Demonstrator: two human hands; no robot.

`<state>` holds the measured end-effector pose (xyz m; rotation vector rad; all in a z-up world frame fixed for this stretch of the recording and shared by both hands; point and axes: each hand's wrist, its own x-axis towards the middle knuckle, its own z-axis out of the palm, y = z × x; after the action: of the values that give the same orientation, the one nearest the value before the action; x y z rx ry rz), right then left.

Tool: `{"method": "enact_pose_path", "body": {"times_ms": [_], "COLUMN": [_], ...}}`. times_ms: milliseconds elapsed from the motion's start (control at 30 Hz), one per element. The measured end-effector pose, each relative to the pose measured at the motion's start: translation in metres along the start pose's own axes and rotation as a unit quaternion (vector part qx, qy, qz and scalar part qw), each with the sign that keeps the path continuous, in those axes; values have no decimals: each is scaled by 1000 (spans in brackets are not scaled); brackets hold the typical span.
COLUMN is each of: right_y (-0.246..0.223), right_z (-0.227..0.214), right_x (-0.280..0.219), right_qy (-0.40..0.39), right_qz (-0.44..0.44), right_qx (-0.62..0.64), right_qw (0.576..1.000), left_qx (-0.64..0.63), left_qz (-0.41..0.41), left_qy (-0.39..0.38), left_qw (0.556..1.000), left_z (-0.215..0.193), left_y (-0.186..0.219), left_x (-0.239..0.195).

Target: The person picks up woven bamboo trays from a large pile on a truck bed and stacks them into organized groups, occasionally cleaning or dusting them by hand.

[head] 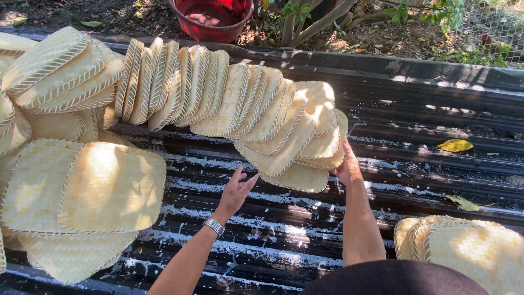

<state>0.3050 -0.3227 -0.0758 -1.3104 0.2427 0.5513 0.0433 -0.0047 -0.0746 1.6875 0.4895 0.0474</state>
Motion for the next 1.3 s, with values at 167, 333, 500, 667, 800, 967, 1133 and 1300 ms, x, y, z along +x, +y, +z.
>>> {"method": "enact_pose_path", "body": {"times_ms": [167, 333, 500, 667, 800, 967, 1133, 1300], "right_y": [5, 22, 38, 25, -1, -16, -6, 19], "right_z": [12, 4, -5, 34, 78, 106, 134, 162], "right_x": [-7, 7, 29, 15, -6, -27, -54, -95], "right_qy": [15, -7, 36, -73, -114, -156, -178, -168], "right_qz": [-56, -52, -119, -177, -77, -62, -125, -156], "right_qx": [80, 116, 77, 204, 285, 254, 184, 177], "right_qw": [995, 992, 989, 960, 949, 953, 958, 957], "left_qx": [18, 62, 197, 301, 375, 432, 347, 270], "left_qz": [28, 60, 236, 235, 252, 84, 121, 184], "left_qy": [0, 12, 78, 82, 71, 29, 98, 128], "left_qw": [999, 996, 948, 920, 889, 898, 925, 936], "left_z": [7, 12, 9, 3, -7, -15, -13, -22], "left_y": [10, 16, 30, 66, 100, 118, 92, 57], "left_x": [19, 34, 51, 79, 92, 108, 126, 124]}}
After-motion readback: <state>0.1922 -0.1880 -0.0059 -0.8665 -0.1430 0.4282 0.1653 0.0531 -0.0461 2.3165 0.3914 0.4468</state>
